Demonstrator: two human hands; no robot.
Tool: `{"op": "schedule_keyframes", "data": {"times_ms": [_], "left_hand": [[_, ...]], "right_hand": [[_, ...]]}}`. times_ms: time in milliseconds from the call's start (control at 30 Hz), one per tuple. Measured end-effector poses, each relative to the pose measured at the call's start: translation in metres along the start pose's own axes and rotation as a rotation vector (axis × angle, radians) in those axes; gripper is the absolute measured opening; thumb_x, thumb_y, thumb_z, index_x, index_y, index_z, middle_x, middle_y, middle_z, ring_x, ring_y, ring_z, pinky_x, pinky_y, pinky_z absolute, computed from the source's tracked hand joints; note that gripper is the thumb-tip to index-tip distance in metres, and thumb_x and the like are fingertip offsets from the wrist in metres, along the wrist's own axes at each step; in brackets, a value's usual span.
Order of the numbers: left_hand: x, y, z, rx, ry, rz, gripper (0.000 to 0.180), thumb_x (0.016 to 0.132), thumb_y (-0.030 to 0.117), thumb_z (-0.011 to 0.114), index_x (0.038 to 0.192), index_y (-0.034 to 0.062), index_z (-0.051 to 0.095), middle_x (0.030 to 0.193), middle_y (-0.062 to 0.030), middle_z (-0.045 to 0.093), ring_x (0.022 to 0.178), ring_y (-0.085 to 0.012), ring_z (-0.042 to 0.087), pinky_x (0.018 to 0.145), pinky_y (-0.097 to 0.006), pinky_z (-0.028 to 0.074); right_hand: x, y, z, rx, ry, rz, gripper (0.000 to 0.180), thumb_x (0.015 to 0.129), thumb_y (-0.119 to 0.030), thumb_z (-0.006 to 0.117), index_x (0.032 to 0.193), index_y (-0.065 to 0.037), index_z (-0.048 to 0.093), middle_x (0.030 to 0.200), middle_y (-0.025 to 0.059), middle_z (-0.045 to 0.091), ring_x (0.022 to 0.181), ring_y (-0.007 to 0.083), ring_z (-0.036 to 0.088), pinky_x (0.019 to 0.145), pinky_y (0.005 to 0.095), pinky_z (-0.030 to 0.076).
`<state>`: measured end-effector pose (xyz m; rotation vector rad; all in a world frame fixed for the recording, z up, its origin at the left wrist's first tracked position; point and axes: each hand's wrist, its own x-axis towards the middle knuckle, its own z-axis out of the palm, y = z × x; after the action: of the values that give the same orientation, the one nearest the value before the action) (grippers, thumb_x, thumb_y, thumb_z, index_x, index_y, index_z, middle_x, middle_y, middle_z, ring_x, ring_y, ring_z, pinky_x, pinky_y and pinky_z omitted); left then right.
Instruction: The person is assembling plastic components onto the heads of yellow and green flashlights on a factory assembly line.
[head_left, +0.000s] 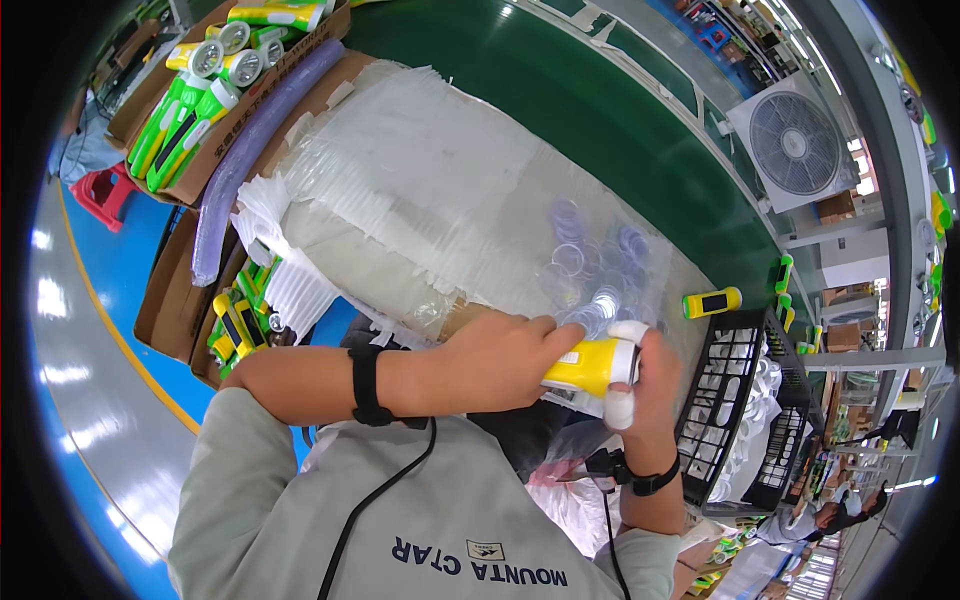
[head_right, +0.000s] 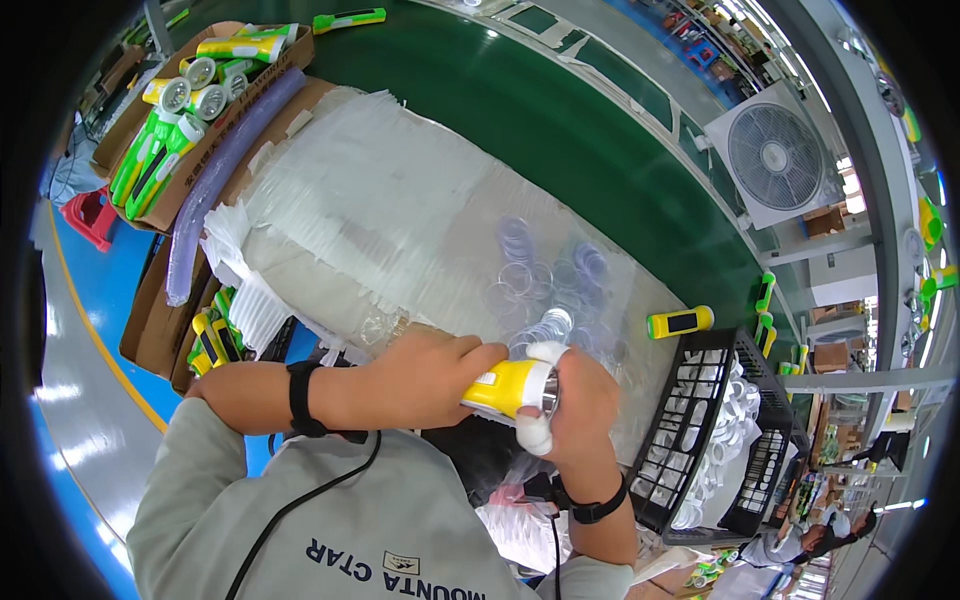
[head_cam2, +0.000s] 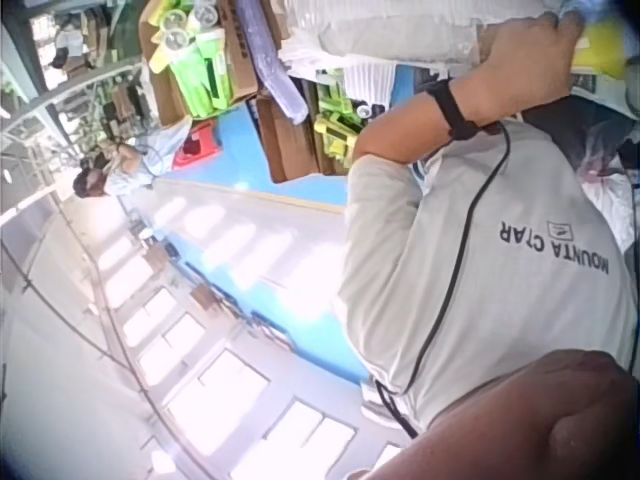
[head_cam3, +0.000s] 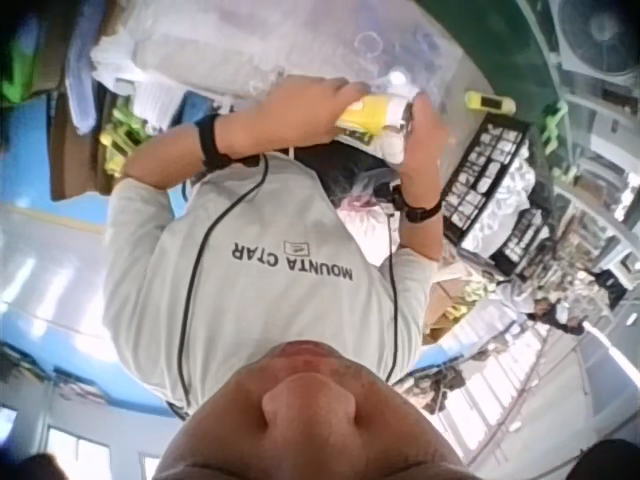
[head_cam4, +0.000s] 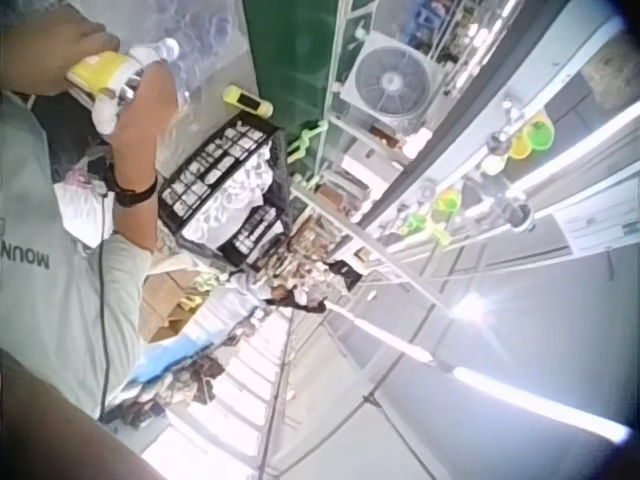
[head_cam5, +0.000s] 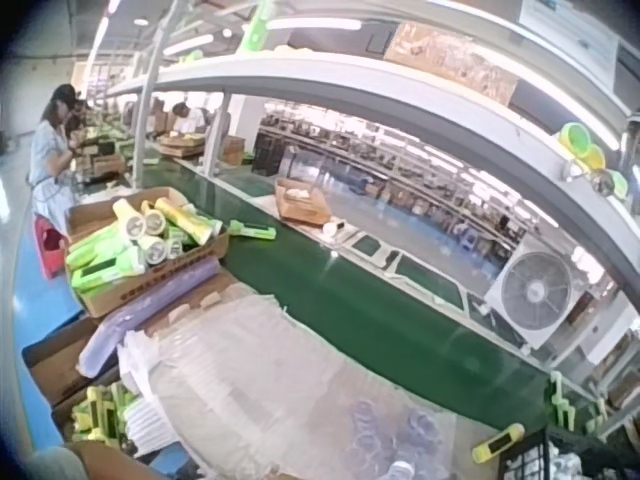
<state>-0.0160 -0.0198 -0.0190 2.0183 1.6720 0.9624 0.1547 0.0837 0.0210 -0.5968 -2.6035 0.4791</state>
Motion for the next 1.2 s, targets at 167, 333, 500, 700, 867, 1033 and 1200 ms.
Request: {"op": "schedule_keyframes", "data": {"times_ms": [167,333,500,700,867,1033,1200], "left_hand": [[0.013,0.005,-0.017,-0.636,-0.58,-0.149,0.036,0.073,0.016,0.07,0.103,0.0049,0.053,0.077,-0.0092,0.062,0.067,-0.023,0.062,0.06,-0.035,0.048],[0.005,0.011,-0.011,-0.852,-0.627,-0.181,0.027,0.076,0.014,0.067,0.099,0.0053,0.054,0.078,-0.0071,0.06,0.069,-0.0193,0.058,0.065,-0.033,0.048],[-0.003,0.028,-0.018,-0.314,-0.313,-0.23,0.04,0.074,0.016,0.065,0.109,0.0031,0.05,0.08,-0.0124,0.059,0.068,-0.0261,0.06,0.063,-0.038,0.048],[0.011,-0.012,-0.044,0.707,0.193,-0.215,0.054,0.066,0.019,0.07,0.114,0.0061,0.049,0.087,-0.0101,0.052,0.078,-0.0261,0.054,0.068,-0.037,0.044],[0.028,-0.082,-0.052,1.029,0.196,-0.314,0.052,0.068,0.02,0.069,0.115,0.007,0.049,0.088,-0.0093,0.053,0.079,-0.0262,0.055,0.069,-0.039,0.044],[0.081,-0.177,-0.084,0.879,0.232,-0.578,0.05,0.076,0.027,0.066,0.118,0.007,0.048,0.097,-0.013,0.058,0.087,-0.0307,0.06,0.073,-0.041,0.048],[0.148,-0.23,-0.102,0.5,0.299,-0.894,0.053,0.081,0.038,0.062,0.121,0.0068,0.046,0.106,-0.0157,0.062,0.095,-0.0319,0.063,0.079,-0.043,0.05]], "right_hand": [[0.008,-0.017,0.003,0.842,0.221,-0.052,0.05,0.082,-0.049,0.06,0.098,-0.001,0.061,0.098,0.0154,0.061,0.09,0.0306,0.06,0.083,0.042,0.046],[0.004,-0.03,0.0,1.059,0.195,-0.046,0.029,0.081,-0.027,0.068,0.089,0.0,0.063,0.083,0.0131,0.065,0.076,0.0257,0.063,0.066,0.0348,0.051],[0.001,-0.018,0.024,1.124,0.395,-0.066,0.043,0.084,-0.029,0.064,0.112,0.0,0.049,0.091,0.0145,0.063,0.081,0.0235,0.061,0.075,0.0335,0.049],[-0.028,0.046,0.066,0.978,0.648,0.099,0.077,0.079,-0.035,0.065,0.138,-0.004,0.027,0.123,0.0139,0.046,0.11,0.027,0.051,0.091,0.0398,0.043],[-0.083,0.086,0.081,0.87,0.617,0.274,0.068,0.08,-0.03,0.063,0.133,-0.002,0.031,0.121,0.0127,0.046,0.107,0.0246,0.05,0.088,0.0367,0.043],[-0.117,0.098,0.088,0.936,0.683,0.442,0.055,0.082,-0.026,0.062,0.126,-0.001,0.04,0.116,0.0114,0.048,0.102,0.0238,0.053,0.084,0.032,0.044],[-0.108,0.093,0.091,0.6,0.584,0.386,0.025,0.085,-0.012,0.056,0.107,0.0,0.052,0.101,0.0092,0.051,0.09,0.0192,0.056,0.076,0.0291,0.047]]}}
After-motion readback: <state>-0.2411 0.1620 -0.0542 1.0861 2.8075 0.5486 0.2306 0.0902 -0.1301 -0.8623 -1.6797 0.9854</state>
